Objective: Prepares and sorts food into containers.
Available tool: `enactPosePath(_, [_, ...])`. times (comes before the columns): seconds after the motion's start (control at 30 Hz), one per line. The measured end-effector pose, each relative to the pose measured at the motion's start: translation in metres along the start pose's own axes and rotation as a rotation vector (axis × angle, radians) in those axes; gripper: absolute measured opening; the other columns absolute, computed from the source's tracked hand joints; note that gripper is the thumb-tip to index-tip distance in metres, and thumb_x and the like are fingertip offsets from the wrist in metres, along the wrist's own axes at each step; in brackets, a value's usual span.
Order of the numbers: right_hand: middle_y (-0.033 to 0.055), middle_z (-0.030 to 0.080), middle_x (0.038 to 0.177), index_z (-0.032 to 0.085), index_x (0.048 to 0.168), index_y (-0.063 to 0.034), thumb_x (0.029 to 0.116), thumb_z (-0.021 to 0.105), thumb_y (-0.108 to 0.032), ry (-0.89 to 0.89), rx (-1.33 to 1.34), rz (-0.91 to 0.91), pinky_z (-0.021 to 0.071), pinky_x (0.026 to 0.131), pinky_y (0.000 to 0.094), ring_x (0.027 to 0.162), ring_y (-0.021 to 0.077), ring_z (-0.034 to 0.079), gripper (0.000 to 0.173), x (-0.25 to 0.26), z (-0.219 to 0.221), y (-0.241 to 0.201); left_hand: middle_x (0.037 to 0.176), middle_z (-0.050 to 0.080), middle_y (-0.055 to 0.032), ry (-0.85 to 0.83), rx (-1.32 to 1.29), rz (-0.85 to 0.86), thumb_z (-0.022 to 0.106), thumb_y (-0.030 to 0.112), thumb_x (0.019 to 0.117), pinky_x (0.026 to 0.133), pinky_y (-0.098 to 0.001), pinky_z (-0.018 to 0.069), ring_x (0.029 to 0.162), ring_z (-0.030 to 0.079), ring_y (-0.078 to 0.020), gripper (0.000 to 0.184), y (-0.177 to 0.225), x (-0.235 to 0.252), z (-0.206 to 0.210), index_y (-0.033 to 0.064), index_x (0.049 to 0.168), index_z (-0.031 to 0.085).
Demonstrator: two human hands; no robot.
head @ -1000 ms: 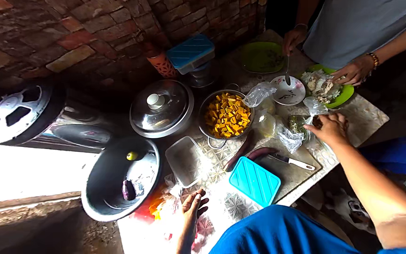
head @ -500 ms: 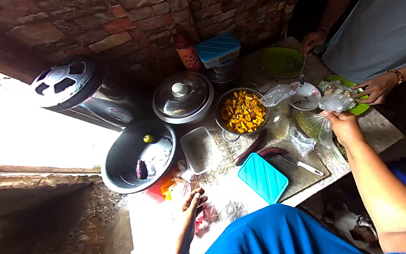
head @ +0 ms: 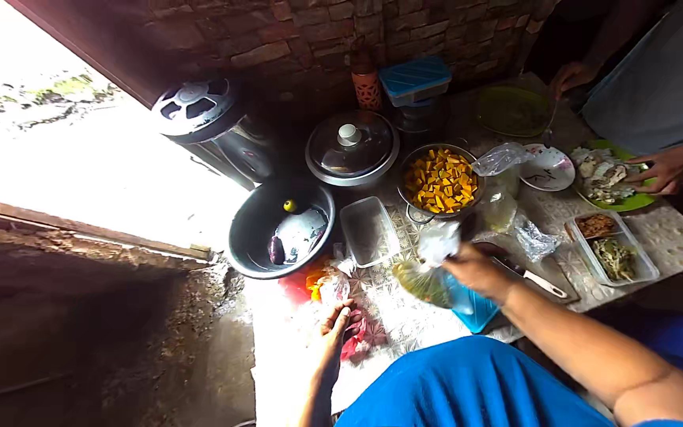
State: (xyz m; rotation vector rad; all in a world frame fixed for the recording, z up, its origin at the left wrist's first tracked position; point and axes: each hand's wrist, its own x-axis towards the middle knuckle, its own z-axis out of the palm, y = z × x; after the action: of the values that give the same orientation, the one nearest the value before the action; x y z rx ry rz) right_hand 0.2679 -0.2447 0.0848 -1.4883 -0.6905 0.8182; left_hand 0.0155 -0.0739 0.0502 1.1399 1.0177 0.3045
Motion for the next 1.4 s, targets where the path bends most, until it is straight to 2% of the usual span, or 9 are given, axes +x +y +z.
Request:
enactPosePath(0.17, [0.0141, 0.069, 0.092, 0.069, 0.1, 0.0093, 0.1008, 0.06, -0.011, -0.309, -0.205, 0.101, 0.0517, 0.086, 0.0327, 0.087, 0.013, 0.064, 0.022, 0.013, 0.056, 0.051, 0.108, 0.072, -0.0102, 0.028, -0.003, 0.004, 0.044, 0.005, 0.107, 0.072, -0.0284, 0.0609, 0.083, 0.072, -0.0153, 0.025, -0.006, -0.003, -0.008, -0.0029, 0.121, 0.062])
enactPosePath(0.27, [0.0229, 0.07, 0.123, 0.068, 0.125, 0.0059, 0.1002, 0.064, -0.014, -0.417, -0.463, 0.116, 0.0475, 0.108, 0.0444, 0.118, 0.0301, 0.066, 0.032, 0.022, 0.038, 0.046, 0.108, 0.072, -0.0105, 0.023, 0.002, 0.002, 0.044, 0.006, 0.1074, 0.073, -0.0288, 0.0609, 0.084, 0.073, -0.0157, 0.025, -0.009, -0.002, -0.01, -0.0028, 0.122, 0.062])
enactPosePath(0.43, [0.0227, 0.067, 0.13, 0.071, 0.126, -0.0013, 0.0901, 0.075, -0.015, 0.249, -0.892, -0.049, 0.0407, 0.112, 0.0614, 0.126, 0.0438, 0.059, 0.038, 0.04, -0.058, 0.057, 0.108, 0.072, -0.0099, 0.04, -0.006, 0.004, 0.043, 0.008, 0.1079, 0.072, -0.0285, 0.0602, 0.08, 0.071, -0.014, 0.026, -0.014, -0.001, -0.015, -0.0021, 0.121, 0.063])
enactPosePath(0.5, [0.0292, 0.058, 0.14, 0.065, 0.136, -0.0017, 0.0864, 0.081, -0.02, 0.432, -0.958, 0.091, 0.0343, 0.111, 0.0711, 0.133, 0.0532, 0.048, 0.055, 0.043, -0.101, 0.052, 0.108, 0.072, -0.0096, 0.059, -0.007, -0.003, 0.043, 0.007, 0.1079, 0.071, -0.028, 0.0603, 0.079, 0.071, -0.0138, 0.025, -0.011, -0.001, -0.015, -0.0017, 0.121, 0.063])
enactPosePath(0.73, [0.0289, 0.018, 0.167, 0.032, 0.163, -0.0182, 0.0772, 0.091, -0.032, 0.466, -0.965, 0.584, 0.032, 0.11, 0.0731, 0.151, 0.0533, 0.022, 0.105, 0.054, -0.175, 0.086, 0.11, 0.071, -0.0099, 0.088, 0.117, 0.062, 0.047, 0.007, 0.1054, 0.074, -0.0273, 0.0592, 0.086, 0.07, -0.0126, 0.024, -0.003, 0.007, -0.001, -0.0027, 0.121, 0.064])
enactPosePath(0.93, [0.0316, 0.059, 0.136, 0.061, 0.132, 0.0098, 0.0996, 0.068, -0.02, 0.466, -0.909, 0.536, 0.0373, 0.114, 0.0599, 0.133, 0.0456, 0.053, 0.045, 0.056, -0.185, 0.093, 0.119, 0.07, -0.018, 0.233, 0.925, 0.662, 0.062, 0.016, 0.0954, 0.077, -0.04, 0.0592, 0.095, 0.071, -0.0252, 0.031, -0.001, 0.031, 0.014, 0.0021, 0.123, 0.07])
enactPosePath(1.0, [0.0335, 0.065, 0.125, 0.065, 0.122, 0.0107, 0.1008, 0.065, -0.016, 0.505, -0.872, 0.506, 0.0408, 0.109, 0.0609, 0.125, 0.0465, 0.059, 0.034, 0.053, -0.187, 0.082, 0.122, 0.07, -0.0202, 0.153, 1.069, 0.777, 0.069, 0.013, 0.0907, 0.095, -0.0548, 0.0538, 0.114, 0.066, -0.039, 0.031, 0.009, 0.039, 0.03, 0.0035, 0.12, 0.073])
enactPosePath(1.27, [0.0281, 0.066, 0.095, 0.068, 0.097, 0.0104, 0.0985, 0.07, -0.019, 0.577, -0.682, 0.288, 0.047, 0.088, 0.0582, 0.093, 0.037, 0.062, 0.029, 0.036, -0.219, 0.061, 0.157, 0.045, -0.0203, -0.367, 1.517, 0.395, 0.061, 0.034, 0.1009, 0.122, -0.0617, 0.0196, 0.152, 0.03, -0.0408, 0.04, 0.02, 0.085, 0.078, 0.0086, 0.132, 0.068])
enactPosePath(1.4, [0.0196, 0.064, 0.088, 0.067, 0.092, 0.008, 0.0965, 0.072, -0.016, 0.582, -0.595, 0.24, 0.047, 0.082, 0.0478, 0.083, 0.0238, 0.057, 0.025, 0.026, -0.216, 0.041, 0.155, 0.047, -0.0179, -0.396, 1.572, 0.312, 0.059, 0.031, 0.1023, 0.122, -0.0627, 0.019, 0.15, 0.035, -0.0361, 0.039, 0.016, 0.09, 0.082, 0.006, 0.132, 0.067])
